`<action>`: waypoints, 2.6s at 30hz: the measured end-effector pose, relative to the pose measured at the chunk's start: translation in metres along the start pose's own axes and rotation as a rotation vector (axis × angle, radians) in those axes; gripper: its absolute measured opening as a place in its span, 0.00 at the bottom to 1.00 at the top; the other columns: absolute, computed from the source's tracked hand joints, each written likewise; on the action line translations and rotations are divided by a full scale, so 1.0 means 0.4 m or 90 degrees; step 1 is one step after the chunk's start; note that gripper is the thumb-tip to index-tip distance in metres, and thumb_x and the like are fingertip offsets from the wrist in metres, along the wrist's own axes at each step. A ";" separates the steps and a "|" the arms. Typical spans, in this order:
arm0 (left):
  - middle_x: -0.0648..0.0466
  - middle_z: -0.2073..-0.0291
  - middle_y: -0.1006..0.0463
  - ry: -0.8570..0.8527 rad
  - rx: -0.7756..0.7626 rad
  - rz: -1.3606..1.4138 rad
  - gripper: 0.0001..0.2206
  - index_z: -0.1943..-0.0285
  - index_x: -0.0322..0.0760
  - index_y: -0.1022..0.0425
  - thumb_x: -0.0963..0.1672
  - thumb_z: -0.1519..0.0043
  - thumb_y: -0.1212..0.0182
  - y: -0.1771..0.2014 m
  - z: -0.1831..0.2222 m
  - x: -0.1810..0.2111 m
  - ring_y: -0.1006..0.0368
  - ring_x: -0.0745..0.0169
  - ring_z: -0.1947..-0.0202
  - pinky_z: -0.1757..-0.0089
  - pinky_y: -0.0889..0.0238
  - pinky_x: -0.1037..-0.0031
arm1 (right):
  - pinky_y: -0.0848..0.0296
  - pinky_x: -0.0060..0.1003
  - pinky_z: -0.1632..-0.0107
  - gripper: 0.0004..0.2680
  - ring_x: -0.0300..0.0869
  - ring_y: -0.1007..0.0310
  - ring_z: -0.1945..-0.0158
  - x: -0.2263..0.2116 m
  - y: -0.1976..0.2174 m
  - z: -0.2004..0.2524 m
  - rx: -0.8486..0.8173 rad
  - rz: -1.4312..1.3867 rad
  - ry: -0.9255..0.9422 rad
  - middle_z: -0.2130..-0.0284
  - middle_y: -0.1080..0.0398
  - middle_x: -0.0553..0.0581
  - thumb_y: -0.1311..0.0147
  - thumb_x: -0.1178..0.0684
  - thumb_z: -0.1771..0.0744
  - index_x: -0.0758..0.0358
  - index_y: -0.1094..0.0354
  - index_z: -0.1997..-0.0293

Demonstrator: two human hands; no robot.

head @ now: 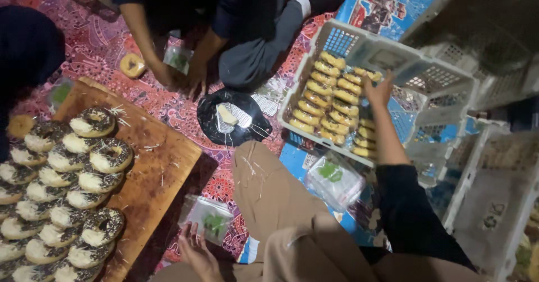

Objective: The person grates a block of white cheese over a wooden board filled with ring-shaped pastries using a handheld metal grater. The person then picks up a pastry and places it into a small plastic bag.

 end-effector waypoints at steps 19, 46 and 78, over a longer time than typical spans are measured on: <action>0.42 0.38 0.30 0.029 -0.002 -0.014 0.23 0.36 0.29 0.35 0.53 0.28 0.54 -0.018 -0.010 -0.059 0.32 0.47 0.39 0.43 0.38 0.56 | 0.36 0.58 0.36 0.21 0.66 0.40 0.36 0.006 -0.107 0.006 -0.248 0.091 0.104 0.39 0.39 0.75 0.36 0.39 0.35 0.52 0.31 0.37; 0.40 0.41 0.27 0.040 -0.005 0.034 0.19 0.37 0.30 0.33 0.49 0.28 0.55 0.028 0.016 -0.108 0.28 0.47 0.42 0.45 0.34 0.59 | 0.38 0.52 0.46 0.14 0.48 0.34 0.44 -0.270 -0.002 0.384 -0.512 0.172 0.625 0.48 0.29 0.51 0.41 0.41 0.38 0.48 0.25 0.49; 0.45 0.56 0.17 -0.140 0.240 -0.358 0.09 0.51 0.31 0.21 0.43 0.33 0.42 0.488 0.313 0.287 0.21 0.54 0.54 0.53 0.30 0.67 | 0.34 0.52 0.50 0.06 0.48 0.28 0.47 -0.920 -0.471 1.772 -0.782 0.170 1.130 0.60 0.26 0.55 0.40 0.49 0.41 0.54 0.23 0.68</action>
Point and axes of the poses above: each hand's wrist, its own z-axis away from the middle knuckle, its own y-axis out of the back of the hand, x = y × z, the point moved 8 cm from there along -z, towards the middle knuckle
